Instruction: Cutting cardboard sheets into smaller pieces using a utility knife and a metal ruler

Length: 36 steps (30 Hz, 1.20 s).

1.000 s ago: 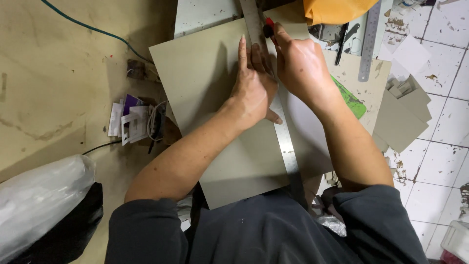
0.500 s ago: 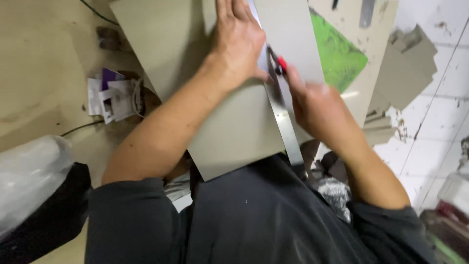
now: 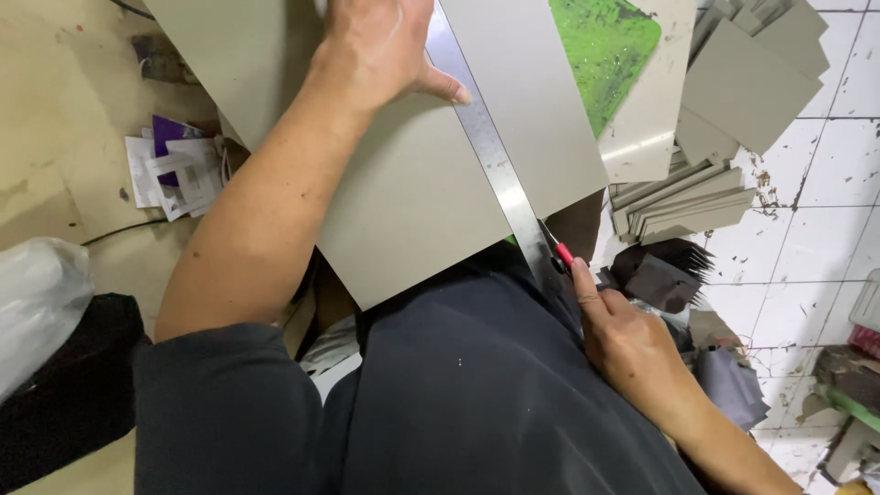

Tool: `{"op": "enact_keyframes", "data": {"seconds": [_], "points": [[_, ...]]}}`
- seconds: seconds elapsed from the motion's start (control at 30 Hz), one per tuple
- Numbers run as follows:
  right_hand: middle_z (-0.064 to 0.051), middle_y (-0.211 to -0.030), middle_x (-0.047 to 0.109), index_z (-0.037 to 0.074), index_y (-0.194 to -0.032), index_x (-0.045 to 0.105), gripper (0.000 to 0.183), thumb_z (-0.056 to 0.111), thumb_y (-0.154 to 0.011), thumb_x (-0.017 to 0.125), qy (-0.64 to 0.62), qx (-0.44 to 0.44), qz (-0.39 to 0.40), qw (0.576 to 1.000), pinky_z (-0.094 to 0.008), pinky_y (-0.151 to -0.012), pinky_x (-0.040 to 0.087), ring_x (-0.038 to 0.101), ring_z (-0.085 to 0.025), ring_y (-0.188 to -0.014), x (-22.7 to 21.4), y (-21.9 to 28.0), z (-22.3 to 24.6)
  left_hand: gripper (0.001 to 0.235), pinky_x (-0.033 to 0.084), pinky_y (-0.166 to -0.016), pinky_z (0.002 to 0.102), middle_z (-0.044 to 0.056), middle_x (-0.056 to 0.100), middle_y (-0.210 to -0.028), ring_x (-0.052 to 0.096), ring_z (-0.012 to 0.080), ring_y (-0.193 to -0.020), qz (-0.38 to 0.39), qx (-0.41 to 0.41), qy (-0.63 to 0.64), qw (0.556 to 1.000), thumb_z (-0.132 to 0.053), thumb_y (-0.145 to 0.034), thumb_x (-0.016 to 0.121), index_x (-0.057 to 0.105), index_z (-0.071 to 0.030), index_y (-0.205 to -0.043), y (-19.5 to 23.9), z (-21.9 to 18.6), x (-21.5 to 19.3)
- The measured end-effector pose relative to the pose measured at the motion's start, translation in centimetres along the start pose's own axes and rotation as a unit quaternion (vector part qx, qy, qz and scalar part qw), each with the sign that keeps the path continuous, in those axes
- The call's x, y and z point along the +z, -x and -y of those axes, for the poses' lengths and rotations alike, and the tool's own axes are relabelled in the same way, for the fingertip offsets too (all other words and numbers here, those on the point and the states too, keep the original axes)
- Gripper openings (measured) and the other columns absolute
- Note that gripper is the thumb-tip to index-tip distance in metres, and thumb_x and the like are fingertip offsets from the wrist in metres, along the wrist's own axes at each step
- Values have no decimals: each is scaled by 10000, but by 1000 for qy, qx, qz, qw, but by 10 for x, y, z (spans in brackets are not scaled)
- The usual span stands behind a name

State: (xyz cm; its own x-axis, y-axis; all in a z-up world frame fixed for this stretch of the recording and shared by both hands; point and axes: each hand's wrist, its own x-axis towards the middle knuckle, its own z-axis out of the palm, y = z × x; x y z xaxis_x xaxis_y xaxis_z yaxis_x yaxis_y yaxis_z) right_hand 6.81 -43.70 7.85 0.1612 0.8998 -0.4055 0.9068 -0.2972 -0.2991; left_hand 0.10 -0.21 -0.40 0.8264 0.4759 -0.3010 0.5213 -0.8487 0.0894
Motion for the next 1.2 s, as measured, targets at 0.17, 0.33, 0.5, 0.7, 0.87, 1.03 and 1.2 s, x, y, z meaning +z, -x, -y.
{"op": "enact_keyframes", "data": {"seconds": [0.17,0.33,0.5,0.7,0.87,1.03,1.2], "points": [[-72,-695,391,67,-1652,175,829,72,-932,586,2,5,46,999,-483,-461,366,442,-283,-499,6,3,-10,1113,444,-819,464,56,659,-978,600,322,-998,-68,32,-94,993,-1143,-504,695,680,-137,-981,-5,4,7],[-19,-1086,674,413,-1623,225,905,125,-863,624,-11,129,154,980,-431,-680,520,721,-261,-864,-115,-39,18,1390,294,-932,564,165,635,-960,511,360,-1043,-58,-3,-193,980,-1282,-459,485,714,-22,-999,-9,-5,-5],[-72,-774,712,321,-1638,293,671,68,-1082,569,-26,84,-71,994,-268,-375,605,606,-180,-449,-138,-140,20,1624,-54,-1065,849,447,522,-1457,372,557,-1436,-11,-3,-174,985,-1257,-456,487,606,62,-1395,-7,-9,-16],[-54,-619,525,99,-1451,547,315,44,-1141,551,1,-129,-253,959,-340,-419,316,405,-205,-461,-136,-299,32,1495,-43,-1085,844,390,455,-1535,330,534,-1487,48,0,-164,985,-1189,-541,502,573,21,-1417,-1,-14,-39],[-299,-693,661,47,-1475,526,585,-60,-901,526,-25,-146,-237,960,-540,-501,460,566,-560,-558,-128,-377,26,1438,-91,-1084,845,253,418,-1604,281,510,-1525,65,3,-137,988,-1127,-514,572,429,-141,-1551,-4,-15,-37],[-300,-727,681,24,-1468,516,563,16,-906,540,-40,-113,-173,978,-561,-522,493,580,-573,-565,-138,-389,37,1537,-96,-1106,822,246,330,-1633,239,514,-1521,62,0,-126,990,-1120,-512,573,256,-99,-1616,-7,-14,-34],[-278,-617,621,-57,-1258,571,417,-87,-857,464,31,-156,-161,974,-545,-413,460,589,-529,-492,-139,-404,30,1622,-97,-1120,802,317,267,-1638,188,564,-1509,56,12,-104,993,-1125,-473,604,194,-57,-1623,-10,-11,-27]]}}
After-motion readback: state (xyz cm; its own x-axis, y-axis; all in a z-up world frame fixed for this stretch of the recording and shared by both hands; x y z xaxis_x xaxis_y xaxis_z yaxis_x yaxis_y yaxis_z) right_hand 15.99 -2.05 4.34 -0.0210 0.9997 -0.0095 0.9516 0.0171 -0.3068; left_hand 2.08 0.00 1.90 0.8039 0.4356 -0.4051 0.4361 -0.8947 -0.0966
